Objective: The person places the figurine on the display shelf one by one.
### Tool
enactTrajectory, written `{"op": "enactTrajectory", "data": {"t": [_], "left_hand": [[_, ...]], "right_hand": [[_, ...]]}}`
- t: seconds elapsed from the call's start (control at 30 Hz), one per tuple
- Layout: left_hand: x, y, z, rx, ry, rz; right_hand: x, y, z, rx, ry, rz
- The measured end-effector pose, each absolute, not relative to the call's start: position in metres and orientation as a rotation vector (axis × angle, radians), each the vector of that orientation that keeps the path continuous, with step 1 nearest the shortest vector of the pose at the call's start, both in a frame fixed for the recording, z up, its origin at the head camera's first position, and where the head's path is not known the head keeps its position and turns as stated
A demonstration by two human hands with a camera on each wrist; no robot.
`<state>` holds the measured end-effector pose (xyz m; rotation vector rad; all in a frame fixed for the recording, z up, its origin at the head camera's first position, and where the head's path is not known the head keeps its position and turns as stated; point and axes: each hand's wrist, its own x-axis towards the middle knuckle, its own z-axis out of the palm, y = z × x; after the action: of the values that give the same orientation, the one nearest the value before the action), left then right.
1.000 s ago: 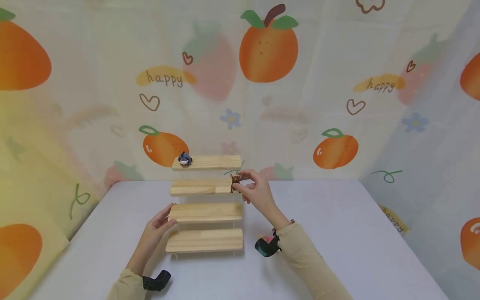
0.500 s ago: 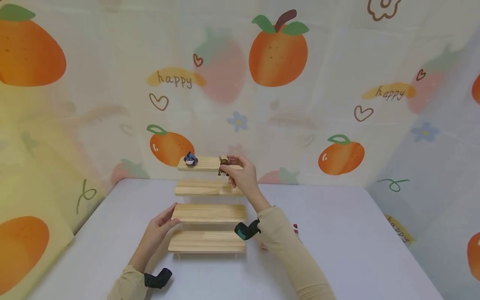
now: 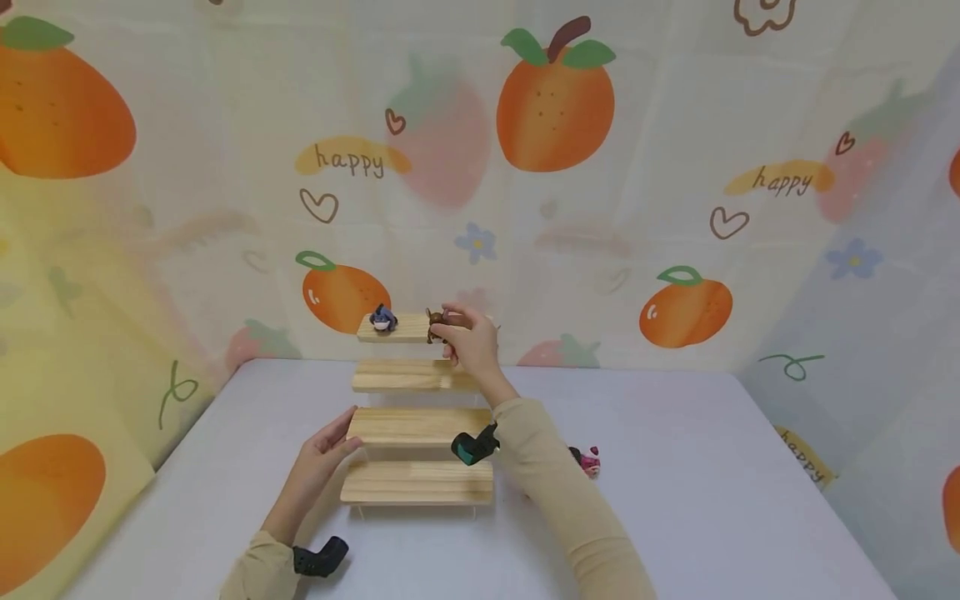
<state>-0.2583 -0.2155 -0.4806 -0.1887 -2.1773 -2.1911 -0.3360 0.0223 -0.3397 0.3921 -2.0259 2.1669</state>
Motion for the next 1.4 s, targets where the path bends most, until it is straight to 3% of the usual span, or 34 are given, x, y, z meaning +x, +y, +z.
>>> {"op": "enactTrajectory", "data": {"t": [0.5, 1.4], "left_hand": [[-0.258, -0.202, -0.487, -0.263, -2.099, -2.256], [-0.255, -0.217, -0.478, -0.215, -2.151, -2.181]], "right_hand": [[-0.344, 0.009, -0.343, 0.162, -1.958, 2.317], [-0.351, -0.019, -0.339, 0.240, -1.969, 2.289]]}}
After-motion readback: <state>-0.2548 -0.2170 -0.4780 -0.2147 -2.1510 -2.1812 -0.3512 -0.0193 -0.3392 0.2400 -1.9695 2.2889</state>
